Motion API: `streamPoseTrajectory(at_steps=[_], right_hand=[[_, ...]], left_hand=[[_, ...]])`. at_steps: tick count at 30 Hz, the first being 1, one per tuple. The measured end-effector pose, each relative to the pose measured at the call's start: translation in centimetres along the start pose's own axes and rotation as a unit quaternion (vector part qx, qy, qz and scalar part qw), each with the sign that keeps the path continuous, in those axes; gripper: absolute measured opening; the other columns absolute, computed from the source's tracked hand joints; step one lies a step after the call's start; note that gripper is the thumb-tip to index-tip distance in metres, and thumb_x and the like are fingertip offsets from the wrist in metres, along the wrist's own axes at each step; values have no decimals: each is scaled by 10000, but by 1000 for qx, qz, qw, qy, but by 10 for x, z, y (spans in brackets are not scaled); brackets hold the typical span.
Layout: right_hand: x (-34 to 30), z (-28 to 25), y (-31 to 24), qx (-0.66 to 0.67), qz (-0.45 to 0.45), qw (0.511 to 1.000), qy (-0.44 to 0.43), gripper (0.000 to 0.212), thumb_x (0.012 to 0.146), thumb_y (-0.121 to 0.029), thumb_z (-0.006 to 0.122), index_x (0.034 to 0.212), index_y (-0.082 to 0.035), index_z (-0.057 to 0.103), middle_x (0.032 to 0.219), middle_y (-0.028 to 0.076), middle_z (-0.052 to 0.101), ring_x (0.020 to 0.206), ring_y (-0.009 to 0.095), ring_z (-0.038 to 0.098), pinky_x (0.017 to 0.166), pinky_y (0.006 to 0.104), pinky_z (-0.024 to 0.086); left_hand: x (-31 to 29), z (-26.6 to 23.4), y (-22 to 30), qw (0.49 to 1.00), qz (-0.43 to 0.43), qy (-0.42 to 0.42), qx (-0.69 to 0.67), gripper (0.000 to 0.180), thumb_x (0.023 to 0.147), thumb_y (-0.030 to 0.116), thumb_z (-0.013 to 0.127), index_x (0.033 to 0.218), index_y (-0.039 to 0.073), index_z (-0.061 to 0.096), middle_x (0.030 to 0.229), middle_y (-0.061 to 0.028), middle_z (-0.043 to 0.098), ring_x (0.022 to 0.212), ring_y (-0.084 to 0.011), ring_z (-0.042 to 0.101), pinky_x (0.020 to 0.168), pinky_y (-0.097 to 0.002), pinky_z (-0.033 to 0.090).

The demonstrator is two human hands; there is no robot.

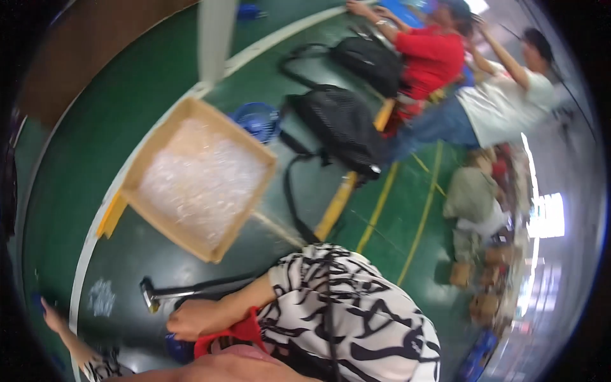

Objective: The person assembles portable fans by inserting small plastic parts into fan covers by hand, tapping them into place with a mallet, and placing the assembled fan parts onto a conveyor belt.

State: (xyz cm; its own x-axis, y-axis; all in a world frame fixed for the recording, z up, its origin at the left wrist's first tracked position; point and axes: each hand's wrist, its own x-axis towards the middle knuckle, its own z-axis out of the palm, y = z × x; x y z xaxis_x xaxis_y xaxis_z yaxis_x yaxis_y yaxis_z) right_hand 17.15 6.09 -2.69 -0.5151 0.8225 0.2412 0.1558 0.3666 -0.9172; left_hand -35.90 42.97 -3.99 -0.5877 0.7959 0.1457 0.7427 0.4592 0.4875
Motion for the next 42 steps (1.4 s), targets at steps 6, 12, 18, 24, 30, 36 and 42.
streamPoseTrajectory(at_steps=[6, 12, 18, 24, 30, 36, 42], right_hand=[[-3, 0, -15, -9, -8, 1000, 14, 254, 901, -203, 595, 848, 19, 483, 819, 206, 563, 750, 413, 584, 654, 495, 465], [-7, 3, -6, -38, -4, 997, 65, 253, 891, -227, 600, 839, 5, 515, 793, 190, 578, 723, 407, 591, 639, 496, 470], [-2, 7, 4, -51, -13, 995, 80, 253, 873, -224, 610, 817, 6, 521, 775, 194, 586, 723, 418, 596, 633, 511, 466], [4, 10, 3, -34, -21, 995, 87, 254, 854, -227, 624, 802, 12, 554, 743, 214, 610, 732, 441, 603, 657, 532, 467], [4, 6, 4, -35, -12, 994, 100, 248, 837, -216, 621, 759, 16, 579, 720, 226, 622, 733, 435, 618, 659, 524, 478], [6, 7, -2, -16, -42, 993, 105, 228, 826, -187, 629, 750, 19, 565, 726, 212, 613, 725, 432, 606, 657, 516, 464], [6, 3, 12, 21, -59, 991, 116, 211, 827, -189, 642, 774, 9, 595, 711, 196, 624, 678, 387, 622, 612, 468, 476]], left_hand=[[-24, 8, 16, 970, -86, -15, -228, 675, 782, 605, 732, 990, -37, 694, 872, -49, 672, 663, -150, 575, 618, -307, 498], [-105, -8, 25, 942, 7, -13, -334, 611, 827, 506, 744, 1052, -54, 647, 871, -105, 664, 709, -158, 589, 651, -298, 499], [-206, -50, 2, 968, 105, 9, -226, 495, 817, 432, 779, 980, -29, 704, 899, -166, 698, 781, -225, 617, 742, -366, 497], [-263, -100, -15, 959, 252, -13, 130, 496, 902, 353, 704, 1146, -66, 600, 949, -161, 663, 808, -238, 619, 738, -344, 519], [-306, -151, -11, 977, 125, -54, 165, 543, 738, 383, 821, 1069, -27, 693, 982, -208, 707, 864, -332, 676, 820, -404, 531], [-294, -171, -62, 968, 148, -18, 204, 601, 708, 417, 828, 1073, -39, 684, 943, -298, 630, 884, -431, 604, 843, -492, 495], [-394, -188, 46, 909, 415, 34, -19, 238, 847, 134, 738, 897, -89, 671, 793, -207, 687, 687, -292, 687, 651, -373, 590]])
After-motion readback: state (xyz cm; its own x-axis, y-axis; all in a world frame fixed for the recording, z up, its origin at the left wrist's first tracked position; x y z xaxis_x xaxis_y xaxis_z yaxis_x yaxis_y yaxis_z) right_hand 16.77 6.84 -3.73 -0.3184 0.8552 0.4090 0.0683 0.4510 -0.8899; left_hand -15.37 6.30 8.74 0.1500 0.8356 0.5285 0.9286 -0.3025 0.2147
